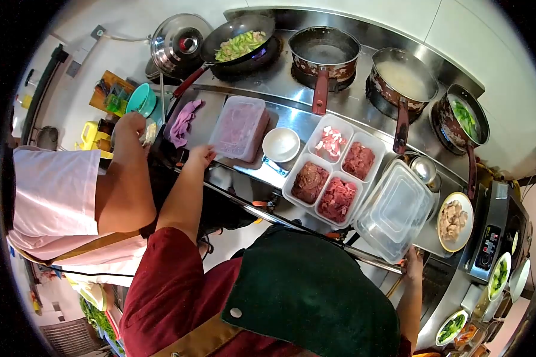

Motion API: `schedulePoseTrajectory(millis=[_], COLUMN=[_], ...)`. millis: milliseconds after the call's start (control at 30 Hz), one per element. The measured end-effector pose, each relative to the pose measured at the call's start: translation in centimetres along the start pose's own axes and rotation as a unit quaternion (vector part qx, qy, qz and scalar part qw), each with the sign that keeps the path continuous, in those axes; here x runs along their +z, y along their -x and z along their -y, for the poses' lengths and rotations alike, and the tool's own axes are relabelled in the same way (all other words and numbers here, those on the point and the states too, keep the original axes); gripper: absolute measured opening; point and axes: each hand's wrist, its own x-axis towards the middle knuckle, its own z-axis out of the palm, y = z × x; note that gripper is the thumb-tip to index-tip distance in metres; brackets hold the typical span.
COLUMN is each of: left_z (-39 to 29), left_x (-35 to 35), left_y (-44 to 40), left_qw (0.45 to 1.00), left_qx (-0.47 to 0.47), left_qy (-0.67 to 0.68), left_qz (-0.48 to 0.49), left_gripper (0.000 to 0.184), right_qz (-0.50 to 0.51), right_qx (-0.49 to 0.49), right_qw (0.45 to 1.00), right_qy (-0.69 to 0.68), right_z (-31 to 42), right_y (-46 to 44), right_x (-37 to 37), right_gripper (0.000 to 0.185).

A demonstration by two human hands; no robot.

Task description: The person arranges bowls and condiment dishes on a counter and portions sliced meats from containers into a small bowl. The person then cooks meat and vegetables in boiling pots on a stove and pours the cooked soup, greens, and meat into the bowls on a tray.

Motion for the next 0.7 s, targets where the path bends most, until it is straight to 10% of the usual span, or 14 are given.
schedulePoseTrajectory(millis=[133, 267, 400, 700], left_z=[-0.9, -7.2, -5.7, 6.6], left_x=[-2.3, -0.3, 1.0, 9.3], left_y=[-6.7, 7.6, 14.3, 33.2], left_qw=[0.985, 0.963, 0.974, 0.799], left_qx=[0.002, -0.060, 0.065, 0.030], left_qy=[0.133, 0.160, 0.130, -0.222], left_qz=[0.112, 0.209, 0.176, 0.558], left_gripper=[0.010, 0.003, 0.003, 0.022], right_qz=[-0.074, -0.126, -0.112, -0.237], right_qx=[-0.064, -0.283, -0.239, -0.460], right_qw=[0.990, 0.908, 0.955, 0.839], right_qy=[0.102, 0.281, 0.134, 0.166], right_z=[0.7, 1.3, 7.0, 14.9], right_y=[0.5, 0.6, 7.3, 17.6], right_x=[-0.6, -3.6, -2.5, -5.4], right_gripper=[0.027, 0.024, 0.026, 0.045])
